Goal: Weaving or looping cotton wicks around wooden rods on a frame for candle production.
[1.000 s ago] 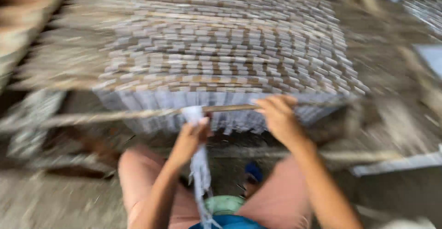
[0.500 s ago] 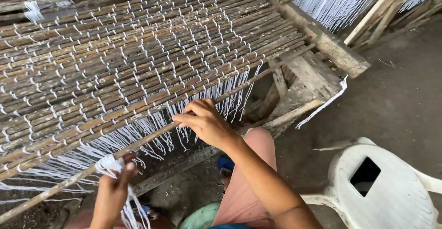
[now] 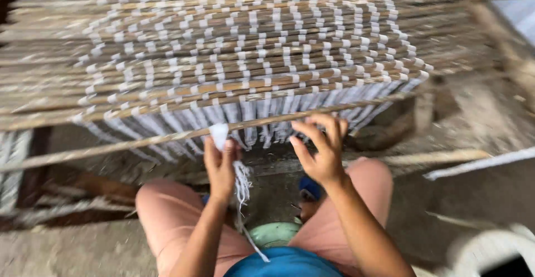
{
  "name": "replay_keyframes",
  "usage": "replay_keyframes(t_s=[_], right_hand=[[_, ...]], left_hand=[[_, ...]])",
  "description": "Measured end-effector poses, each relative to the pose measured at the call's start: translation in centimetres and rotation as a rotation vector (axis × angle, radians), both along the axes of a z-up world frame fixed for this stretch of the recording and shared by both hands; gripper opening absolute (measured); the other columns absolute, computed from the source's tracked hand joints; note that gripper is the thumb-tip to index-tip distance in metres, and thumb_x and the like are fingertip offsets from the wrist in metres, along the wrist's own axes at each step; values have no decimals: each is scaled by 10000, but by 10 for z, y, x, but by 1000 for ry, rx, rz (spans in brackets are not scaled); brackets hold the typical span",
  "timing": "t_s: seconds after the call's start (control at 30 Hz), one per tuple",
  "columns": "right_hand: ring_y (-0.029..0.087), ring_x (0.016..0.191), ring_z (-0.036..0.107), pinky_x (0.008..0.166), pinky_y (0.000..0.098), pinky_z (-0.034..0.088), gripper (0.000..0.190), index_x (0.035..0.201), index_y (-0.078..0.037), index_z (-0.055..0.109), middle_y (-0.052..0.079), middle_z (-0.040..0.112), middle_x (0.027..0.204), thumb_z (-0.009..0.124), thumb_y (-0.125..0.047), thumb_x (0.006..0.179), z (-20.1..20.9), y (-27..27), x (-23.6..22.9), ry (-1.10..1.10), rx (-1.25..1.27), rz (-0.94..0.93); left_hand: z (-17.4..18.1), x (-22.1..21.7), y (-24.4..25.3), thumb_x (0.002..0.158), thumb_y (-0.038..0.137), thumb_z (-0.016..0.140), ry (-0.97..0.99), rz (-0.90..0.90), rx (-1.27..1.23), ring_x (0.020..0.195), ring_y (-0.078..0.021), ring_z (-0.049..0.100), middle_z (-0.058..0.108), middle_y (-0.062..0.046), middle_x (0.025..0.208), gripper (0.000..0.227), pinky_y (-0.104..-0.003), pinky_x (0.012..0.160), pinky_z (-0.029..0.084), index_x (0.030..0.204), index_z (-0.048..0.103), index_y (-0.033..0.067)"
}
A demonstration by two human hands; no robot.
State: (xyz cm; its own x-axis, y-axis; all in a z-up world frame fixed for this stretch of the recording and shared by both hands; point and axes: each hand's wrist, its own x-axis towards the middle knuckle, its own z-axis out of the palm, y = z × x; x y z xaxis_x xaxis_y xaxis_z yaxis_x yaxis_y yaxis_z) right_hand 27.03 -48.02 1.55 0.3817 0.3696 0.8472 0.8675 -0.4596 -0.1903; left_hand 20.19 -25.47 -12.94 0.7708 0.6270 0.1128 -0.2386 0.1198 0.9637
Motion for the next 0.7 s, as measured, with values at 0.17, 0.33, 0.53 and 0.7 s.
replay_keyframes(t_s=[0.17,0.33,0.53,0.7], right_hand=[[229,820,680,758,334,538,170,1079,-72,760,75,709,931,613,-45,997,-11,71,-43,640,264,395],[226,772,692,698,331,583,172,1131,-3,732,146,684,939,646,-35,986,-41,107,-31,867,338,421],[192,688,709,616,316,601,114,1029,31,747,155,692,849,723,-30,936,-66,121,-18,1013,419,400],[187,730,692,624,316,579,91,1000,18,754,156,688,860,746,-31,924,-70,114,-15,981,393,391]], left_hand=[[51,-13,-16,1053,106,555,-196,-33,103,705,-165,631,684,-103,831,86,-304,682,522,1080,606,43],[56,-17,-13,1003,77,634,-181,-41,90,664,-154,663,712,-109,806,118,-299,661,542,1096,618,5],[66,-20,-4,899,36,764,-166,-84,126,630,-104,553,651,-54,675,165,-265,630,471,986,625,25],[91,-31,-6,918,123,766,-152,-146,77,789,-137,560,656,-77,846,273,-333,762,497,1128,618,29]])
